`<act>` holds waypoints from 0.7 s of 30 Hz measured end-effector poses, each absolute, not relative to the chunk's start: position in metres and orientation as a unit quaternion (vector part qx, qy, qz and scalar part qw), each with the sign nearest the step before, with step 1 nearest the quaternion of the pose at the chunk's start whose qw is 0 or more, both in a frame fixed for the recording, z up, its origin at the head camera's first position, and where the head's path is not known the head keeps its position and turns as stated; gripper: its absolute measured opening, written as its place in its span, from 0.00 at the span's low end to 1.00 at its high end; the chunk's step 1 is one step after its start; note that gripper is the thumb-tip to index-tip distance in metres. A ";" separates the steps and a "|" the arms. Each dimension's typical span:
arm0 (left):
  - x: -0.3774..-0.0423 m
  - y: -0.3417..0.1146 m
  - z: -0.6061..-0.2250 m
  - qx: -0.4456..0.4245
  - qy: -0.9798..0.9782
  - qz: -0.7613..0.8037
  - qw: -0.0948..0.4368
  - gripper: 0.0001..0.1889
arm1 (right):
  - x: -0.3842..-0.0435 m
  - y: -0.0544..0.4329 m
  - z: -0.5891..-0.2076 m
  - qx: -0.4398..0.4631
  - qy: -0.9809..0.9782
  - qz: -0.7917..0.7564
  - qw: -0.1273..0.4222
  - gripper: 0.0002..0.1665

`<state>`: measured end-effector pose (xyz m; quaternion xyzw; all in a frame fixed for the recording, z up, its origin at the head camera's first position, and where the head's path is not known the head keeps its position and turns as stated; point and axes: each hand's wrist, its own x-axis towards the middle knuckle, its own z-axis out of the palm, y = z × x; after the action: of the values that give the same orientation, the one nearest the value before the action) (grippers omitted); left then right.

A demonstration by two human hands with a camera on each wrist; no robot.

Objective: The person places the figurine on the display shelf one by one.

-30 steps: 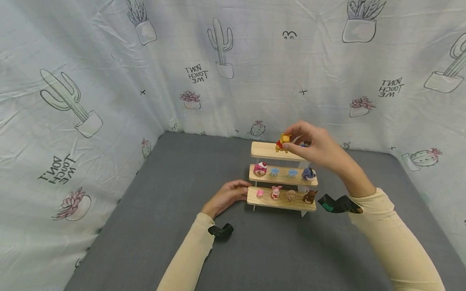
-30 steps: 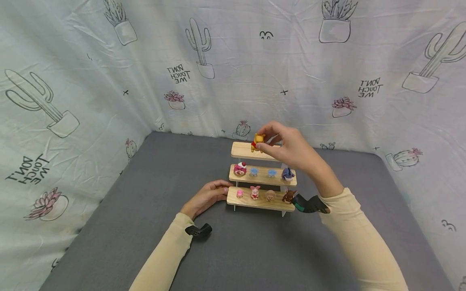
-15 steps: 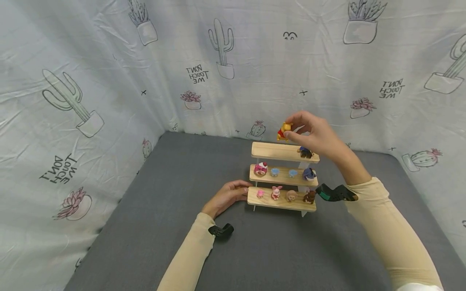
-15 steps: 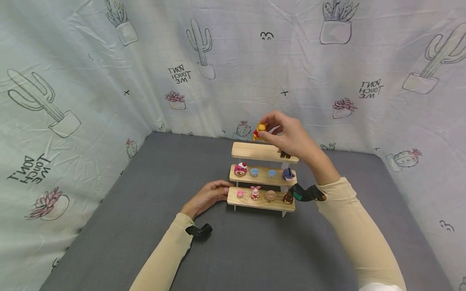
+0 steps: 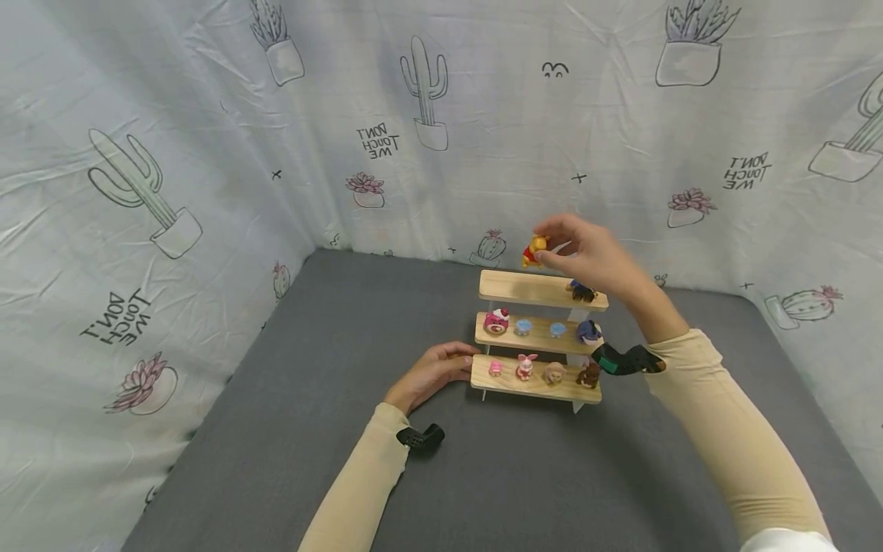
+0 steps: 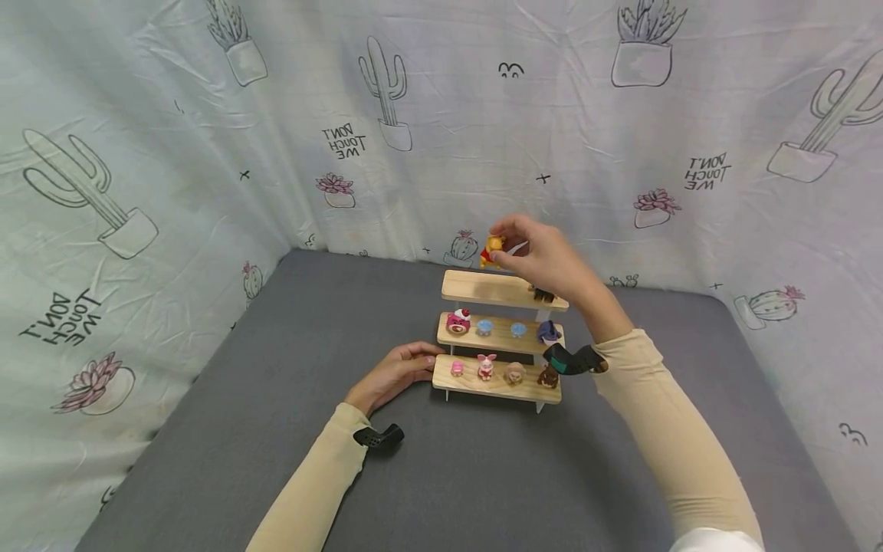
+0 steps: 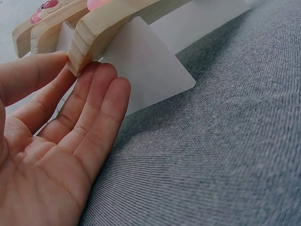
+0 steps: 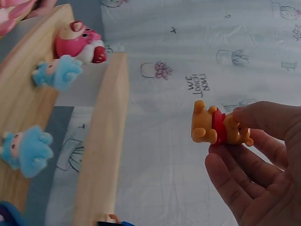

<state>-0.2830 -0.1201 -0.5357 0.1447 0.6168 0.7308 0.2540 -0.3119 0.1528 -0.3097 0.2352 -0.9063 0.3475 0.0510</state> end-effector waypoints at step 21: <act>-0.280 -0.125 -0.536 0.149 0.614 0.731 0.258 0.18 | -0.317 0.136 -0.344 0.228 -0.919 0.321 0.012 0.20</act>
<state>-0.2796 -0.1255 -0.5361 0.1490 0.6137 0.7312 0.2579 -0.3167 0.1363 -0.3436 0.2283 -0.9191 0.3210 0.0125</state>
